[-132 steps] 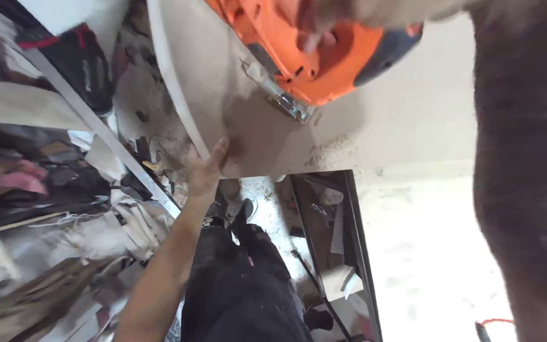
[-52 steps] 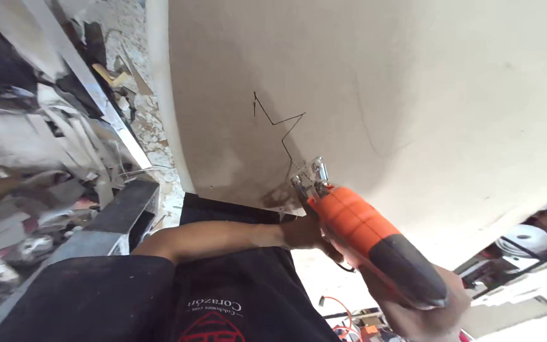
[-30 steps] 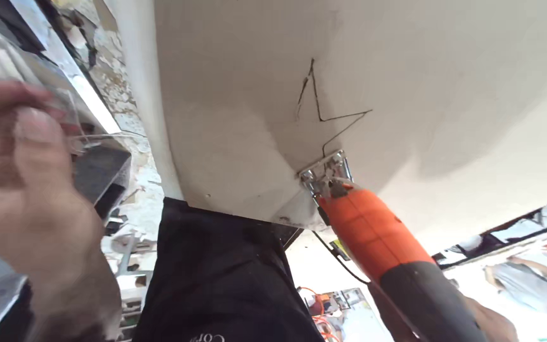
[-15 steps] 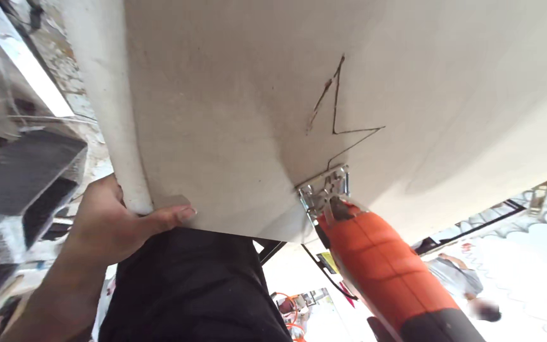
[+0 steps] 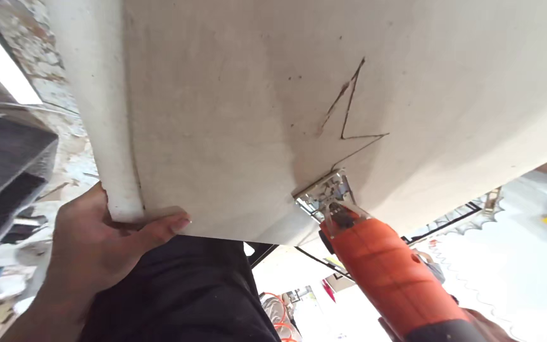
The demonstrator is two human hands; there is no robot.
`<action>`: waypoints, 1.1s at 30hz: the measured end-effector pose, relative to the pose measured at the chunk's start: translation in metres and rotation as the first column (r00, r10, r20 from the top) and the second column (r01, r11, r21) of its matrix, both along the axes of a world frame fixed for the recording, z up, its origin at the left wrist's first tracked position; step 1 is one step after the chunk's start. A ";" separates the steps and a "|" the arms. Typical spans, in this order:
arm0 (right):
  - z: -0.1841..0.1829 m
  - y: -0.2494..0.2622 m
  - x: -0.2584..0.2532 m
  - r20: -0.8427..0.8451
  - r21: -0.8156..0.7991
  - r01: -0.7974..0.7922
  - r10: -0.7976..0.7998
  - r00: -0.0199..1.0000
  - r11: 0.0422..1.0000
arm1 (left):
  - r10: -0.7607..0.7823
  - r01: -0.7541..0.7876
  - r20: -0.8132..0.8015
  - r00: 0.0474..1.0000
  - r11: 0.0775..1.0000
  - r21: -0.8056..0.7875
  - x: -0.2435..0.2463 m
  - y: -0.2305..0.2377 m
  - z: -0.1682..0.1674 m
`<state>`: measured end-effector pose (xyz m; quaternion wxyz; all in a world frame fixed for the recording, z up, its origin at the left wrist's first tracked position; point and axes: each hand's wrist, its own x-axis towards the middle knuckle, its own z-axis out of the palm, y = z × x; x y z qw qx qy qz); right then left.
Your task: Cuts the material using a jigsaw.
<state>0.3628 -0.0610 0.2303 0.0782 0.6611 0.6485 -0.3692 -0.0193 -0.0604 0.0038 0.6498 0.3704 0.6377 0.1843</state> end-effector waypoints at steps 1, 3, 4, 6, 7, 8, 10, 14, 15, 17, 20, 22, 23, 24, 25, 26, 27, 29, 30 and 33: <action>0.000 0.001 0.003 -0.013 -0.007 -0.012 0.012 1.000 1.000 | 0.003 -0.003 0.005 1.000 1.000 -0.003 -0.002 -0.002 0.000; 0.001 0.004 0.006 -0.019 -0.029 -0.038 0.037 0.999 0.999 | -0.001 0.001 -0.023 1.000 1.000 -0.011 -0.004 -0.007 -0.001; 0.002 0.006 0.006 -0.007 -0.046 -0.054 0.054 0.999 0.997 | -0.007 0.006 -0.031 1.000 1.000 -0.012 -0.005 -0.009 -0.001; 0.005 0.005 0.010 -0.020 -0.052 -0.041 0.040 0.999 0.998 | 0.011 -0.011 -0.005 1.000 1.000 -0.004 -0.004 -0.012 -0.003; 0.005 0.005 0.010 -0.013 -0.049 -0.039 0.039 0.999 0.998 | 0.017 -0.017 0.009 1.000 1.000 0.007 -0.004 -0.013 -0.004; 0.005 0.004 0.011 0.003 -0.034 -0.045 0.045 0.999 0.998 | 0.021 -0.021 0.023 1.000 1.000 0.023 -0.003 -0.013 -0.005; 0.001 0.004 0.011 0.010 0.011 -0.068 0.068 0.998 0.998 | 0.026 -0.027 0.032 0.999 0.999 0.037 -0.003 -0.014 -0.007; 0.003 -0.004 0.018 -0.021 0.049 -0.060 0.061 0.998 0.997 | 0.011 -0.012 -0.025 1.000 1.000 -0.028 -0.009 -0.022 -0.009; 0.005 -0.008 0.020 -0.020 0.041 -0.043 0.044 0.999 0.998 | 0.006 -0.007 -0.037 0.999 0.999 -0.040 -0.010 -0.022 -0.009; 0.005 -0.009 0.021 -0.010 0.042 -0.039 0.039 0.999 0.998 | 0.026 -0.027 -0.031 0.999 0.998 -0.049 -0.011 -0.024 -0.008; 0.005 -0.011 0.026 -0.010 0.066 -0.049 0.049 0.999 0.997 | 0.026 -0.027 -0.029 0.999 0.999 -0.042 -0.011 -0.028 -0.010; 0.006 -0.004 0.019 0.035 0.018 -0.058 0.057 0.998 0.998 | 0.029 -0.030 -0.029 0.999 0.999 -0.035 -0.010 -0.028 -0.011; 0.006 -0.001 0.016 0.044 -0.006 -0.059 0.059 0.997 0.998 | 0.033 -0.034 -0.028 0.999 0.999 -0.032 -0.010 -0.027 -0.011; 0.005 0.002 0.014 0.045 -0.013 -0.058 0.059 0.997 0.998 | 0.037 -0.038 -0.024 0.999 0.999 -0.036 -0.009 -0.028 -0.011; 0.004 0.002 0.014 0.041 -0.009 -0.059 0.059 0.997 0.998 | 0.045 -0.046 -0.018 0.999 0.998 -0.037 -0.009 -0.028 -0.011; 0.003 0.002 0.014 0.036 0.001 -0.065 0.065 0.997 0.998 | 0.051 -0.052 -0.011 0.999 0.998 -0.033 -0.008 -0.029 -0.011; 0.003 0.003 0.013 0.031 0.009 -0.067 0.067 0.997 0.998 | 0.046 -0.046 -0.009 0.999 0.998 -0.031 -0.008 -0.029 -0.011; 0.002 0.004 0.013 0.032 0.009 -0.075 0.075 0.997 0.997 | 0.010 -0.011 -0.022 1.000 1.000 -0.029 -0.009 -0.028 -0.010; 0.001 0.007 0.008 0.047 0.014 -0.077 0.077 0.996 0.997 | -0.011 0.009 -0.038 0.999 0.999 -0.041 -0.009 -0.027 -0.009; 0.000 0.009 0.006 0.059 0.032 -0.074 0.072 0.996 0.997 | 0.023 -0.024 -0.014 1.000 0.997 -0.078 -0.006 -0.026 -0.010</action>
